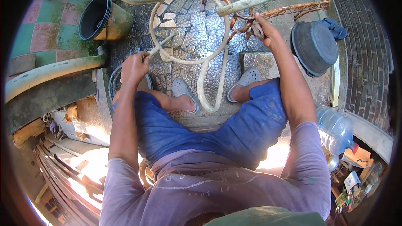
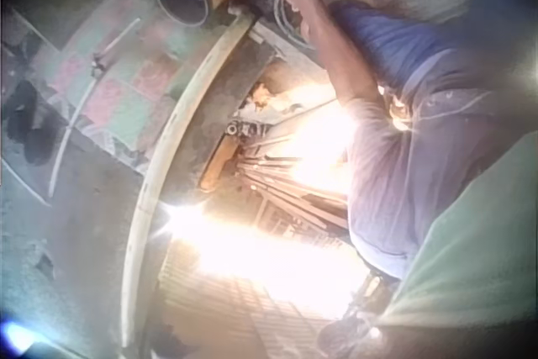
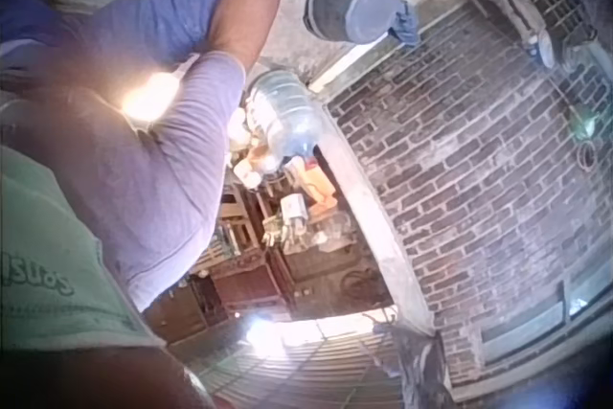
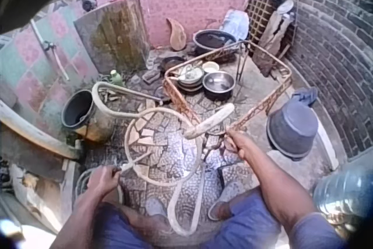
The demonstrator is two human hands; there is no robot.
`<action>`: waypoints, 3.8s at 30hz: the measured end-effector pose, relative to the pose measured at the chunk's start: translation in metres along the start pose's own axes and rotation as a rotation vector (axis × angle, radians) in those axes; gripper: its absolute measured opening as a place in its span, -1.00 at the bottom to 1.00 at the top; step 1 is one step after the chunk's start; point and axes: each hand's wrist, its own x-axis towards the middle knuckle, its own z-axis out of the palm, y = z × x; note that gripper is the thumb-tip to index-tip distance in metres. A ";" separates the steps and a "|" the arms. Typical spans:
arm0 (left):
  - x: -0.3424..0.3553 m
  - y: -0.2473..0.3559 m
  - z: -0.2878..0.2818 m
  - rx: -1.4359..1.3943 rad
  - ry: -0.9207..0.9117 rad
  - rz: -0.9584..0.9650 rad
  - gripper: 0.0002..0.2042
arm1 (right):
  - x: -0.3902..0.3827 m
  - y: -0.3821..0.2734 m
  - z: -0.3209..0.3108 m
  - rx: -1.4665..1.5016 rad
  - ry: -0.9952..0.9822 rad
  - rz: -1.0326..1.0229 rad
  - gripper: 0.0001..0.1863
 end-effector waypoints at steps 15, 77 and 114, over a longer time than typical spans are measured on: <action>-0.005 -0.007 0.003 -0.027 0.028 0.016 -0.73 | 0.049 -0.020 0.005 0.066 0.170 -0.059 -0.77; 0.014 -0.009 -0.011 -0.537 0.561 -0.065 -0.61 | -0.130 -0.007 0.110 -1.043 0.348 -1.156 -0.61; -0.137 0.048 0.048 -1.956 -0.165 -0.094 -0.43 | -0.246 0.043 0.199 -0.287 -0.142 -0.439 -0.48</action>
